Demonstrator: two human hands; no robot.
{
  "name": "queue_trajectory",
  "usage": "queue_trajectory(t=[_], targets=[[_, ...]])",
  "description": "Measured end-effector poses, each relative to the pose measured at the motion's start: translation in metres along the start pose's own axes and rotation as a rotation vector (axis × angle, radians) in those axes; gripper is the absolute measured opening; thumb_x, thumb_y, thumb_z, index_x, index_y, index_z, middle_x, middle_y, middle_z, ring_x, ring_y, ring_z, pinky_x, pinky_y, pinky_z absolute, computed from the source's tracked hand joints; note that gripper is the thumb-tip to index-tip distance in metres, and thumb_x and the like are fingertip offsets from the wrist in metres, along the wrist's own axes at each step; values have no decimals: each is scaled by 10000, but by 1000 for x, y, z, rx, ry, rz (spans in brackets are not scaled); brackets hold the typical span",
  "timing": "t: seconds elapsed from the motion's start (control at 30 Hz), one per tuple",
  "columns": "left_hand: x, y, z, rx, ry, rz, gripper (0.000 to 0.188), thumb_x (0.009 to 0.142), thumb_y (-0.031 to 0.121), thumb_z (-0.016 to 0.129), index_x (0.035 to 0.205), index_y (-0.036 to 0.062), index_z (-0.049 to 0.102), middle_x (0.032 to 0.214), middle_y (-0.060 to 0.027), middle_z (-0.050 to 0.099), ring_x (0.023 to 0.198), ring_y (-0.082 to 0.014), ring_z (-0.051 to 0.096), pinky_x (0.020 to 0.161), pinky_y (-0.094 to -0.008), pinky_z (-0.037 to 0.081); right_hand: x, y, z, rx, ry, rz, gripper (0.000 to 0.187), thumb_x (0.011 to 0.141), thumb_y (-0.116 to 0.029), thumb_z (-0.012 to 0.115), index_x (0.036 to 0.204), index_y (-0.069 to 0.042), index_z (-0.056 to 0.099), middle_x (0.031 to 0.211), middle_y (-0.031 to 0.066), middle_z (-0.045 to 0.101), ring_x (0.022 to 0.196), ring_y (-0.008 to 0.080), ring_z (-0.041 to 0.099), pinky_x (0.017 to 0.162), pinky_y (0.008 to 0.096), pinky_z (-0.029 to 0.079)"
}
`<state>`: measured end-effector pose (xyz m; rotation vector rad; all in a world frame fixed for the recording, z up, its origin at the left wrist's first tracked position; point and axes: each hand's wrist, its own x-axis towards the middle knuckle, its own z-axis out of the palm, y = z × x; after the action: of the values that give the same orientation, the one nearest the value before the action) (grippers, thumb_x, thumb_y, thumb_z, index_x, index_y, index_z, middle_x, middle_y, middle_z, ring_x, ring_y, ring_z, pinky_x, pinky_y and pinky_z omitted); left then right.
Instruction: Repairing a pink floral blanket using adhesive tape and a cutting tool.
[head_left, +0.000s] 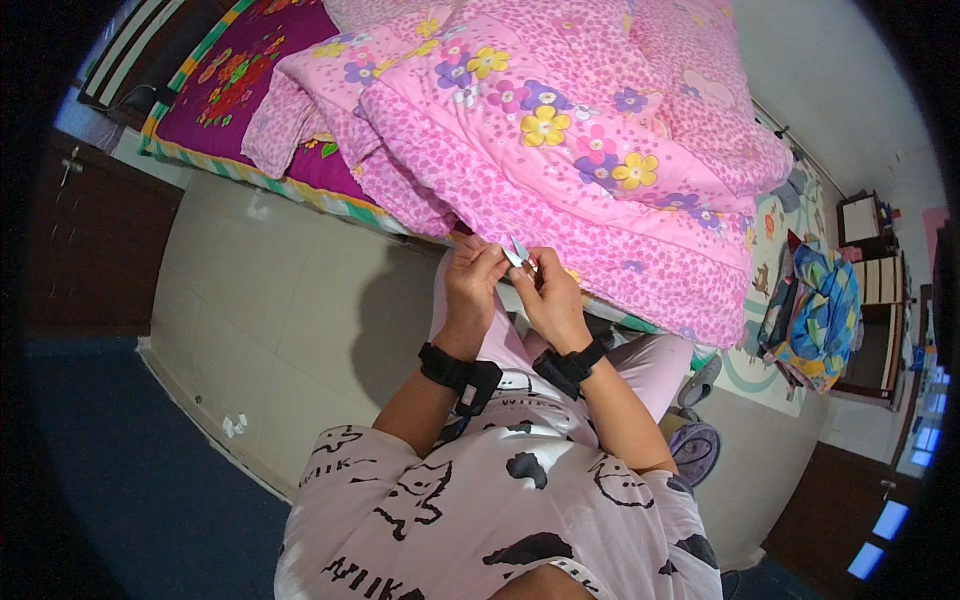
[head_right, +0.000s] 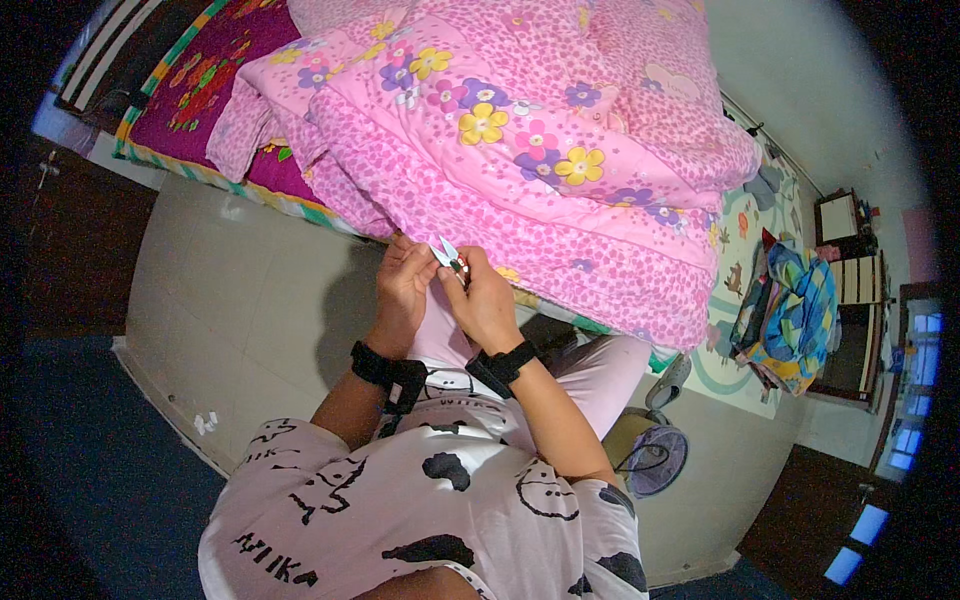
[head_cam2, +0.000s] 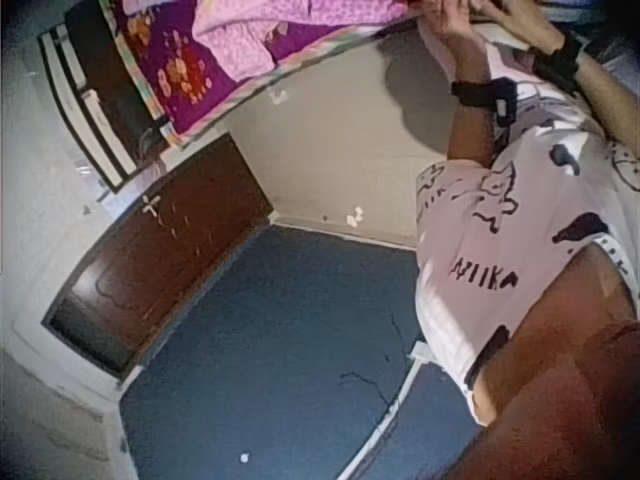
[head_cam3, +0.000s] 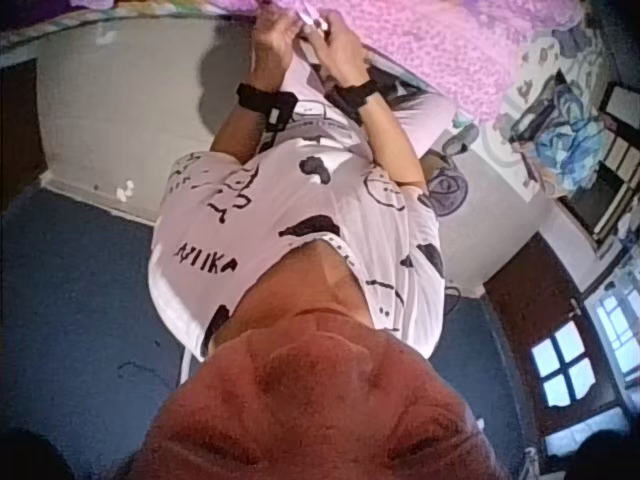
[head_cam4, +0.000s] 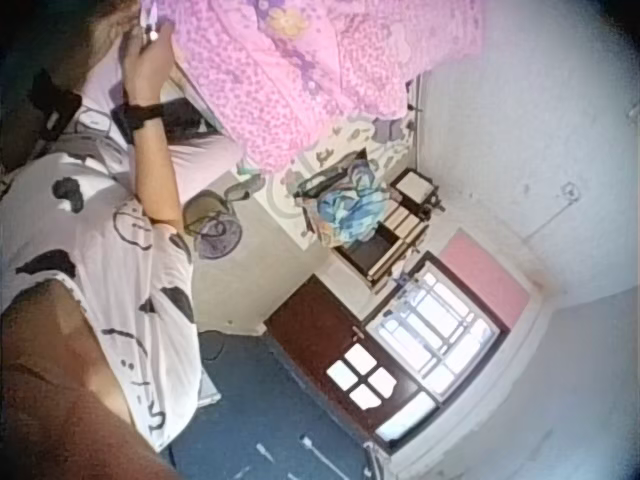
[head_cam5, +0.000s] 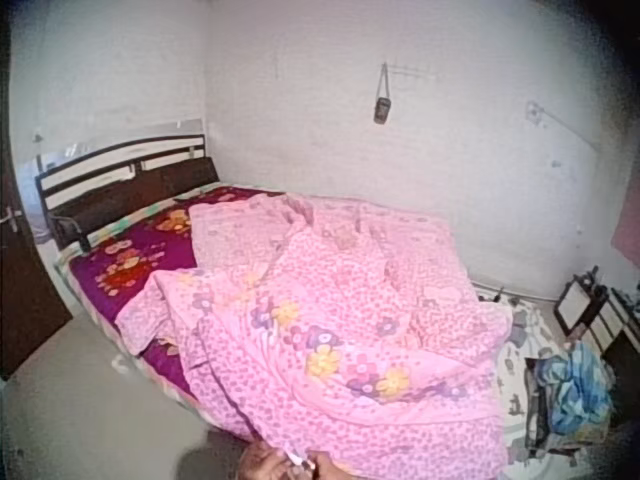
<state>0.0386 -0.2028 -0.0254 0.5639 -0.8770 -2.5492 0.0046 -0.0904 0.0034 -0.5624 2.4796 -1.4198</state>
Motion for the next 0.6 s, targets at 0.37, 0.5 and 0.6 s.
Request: queue_trajectory(t=[0.37,0.5,0.6], targets=[[5,-9,-8,-7,-20,36,123,811,37,550,886,96,471,810,6,510,772,-82,513,712,-224,435,-1,0,1,-13,-11,20,291,804,-241,565,979,-28,476,666,145,556,586,301,553,537,375,415],[5,-8,-5,-6,-31,37,118,810,42,555,882,83,471,801,6,503,763,-83,512,714,-230,438,0,0,2,5,10,6,297,804,-248,565,982,-27,478,668,149,561,588,305,557,538,378,418],[6,-8,-3,-3,-34,47,114,811,46,556,884,73,474,802,-1,508,759,-90,517,715,-233,440,0,1,4,-7,25,7,298,806,-251,564,985,-29,480,677,152,568,592,306,561,537,380,420]])
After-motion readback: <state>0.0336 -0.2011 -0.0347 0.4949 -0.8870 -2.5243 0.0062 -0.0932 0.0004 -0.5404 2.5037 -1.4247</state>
